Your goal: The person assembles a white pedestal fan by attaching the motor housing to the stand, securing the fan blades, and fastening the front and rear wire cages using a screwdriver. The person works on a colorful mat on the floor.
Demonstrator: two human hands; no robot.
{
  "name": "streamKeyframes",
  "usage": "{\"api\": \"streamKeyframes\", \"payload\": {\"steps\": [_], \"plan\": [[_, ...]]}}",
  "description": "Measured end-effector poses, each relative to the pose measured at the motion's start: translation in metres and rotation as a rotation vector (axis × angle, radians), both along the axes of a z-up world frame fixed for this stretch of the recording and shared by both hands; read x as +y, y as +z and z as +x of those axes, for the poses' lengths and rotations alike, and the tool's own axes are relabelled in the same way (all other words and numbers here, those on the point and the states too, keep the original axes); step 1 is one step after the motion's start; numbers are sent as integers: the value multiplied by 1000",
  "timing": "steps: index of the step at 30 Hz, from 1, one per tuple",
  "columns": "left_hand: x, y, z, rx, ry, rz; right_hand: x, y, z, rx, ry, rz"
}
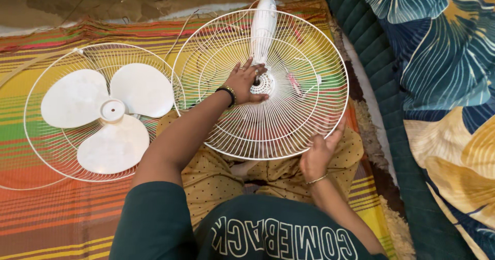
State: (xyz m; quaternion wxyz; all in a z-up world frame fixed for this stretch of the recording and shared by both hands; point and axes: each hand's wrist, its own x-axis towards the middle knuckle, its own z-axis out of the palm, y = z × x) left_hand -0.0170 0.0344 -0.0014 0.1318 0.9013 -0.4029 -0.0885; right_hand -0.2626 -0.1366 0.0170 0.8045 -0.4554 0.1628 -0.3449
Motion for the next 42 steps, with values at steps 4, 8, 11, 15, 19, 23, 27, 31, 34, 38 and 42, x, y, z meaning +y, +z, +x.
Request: {"api": "streamKeyframes", "payload": {"steps": [4, 8, 11, 15, 19, 23, 27, 31, 34, 38, 42], "plan": [[-6, 1, 2, 12, 19, 49, -28, -14, -2, 21, 53, -231], [-12, 8, 6, 39, 63, 166, -47, -7, -10, 15, -127, -744], [-11, 28, 9, 128, 105, 327, -65, 24, -8, 21, 33, -846], [32, 69, 4, 322, 271, -18, -64, 74, 19, 439, 487, -1154], [109, 75, -28, 172, 594, -665, -42, 76, 92, 673, 843, -1678], [156, 21, -29, 41, 778, -1135, -45, 18, 179, 711, 929, -1739], [154, -47, 6, 466, 680, -1609, -63, -33, 228, 550, 939, -1701], [154, -64, 5, 732, 775, -1629, -50, -51, 228, 663, 997, -1691], [158, -59, 9, 782, 655, -1691, -42, -45, 222, 645, 972, -1696], [158, -52, 6, 778, 621, -1770, -32, -36, 211, 684, 918, -1678], [155, -48, 3, 713, 593, -1860, -26, -38, 205, 720, 841, -1687]]}}
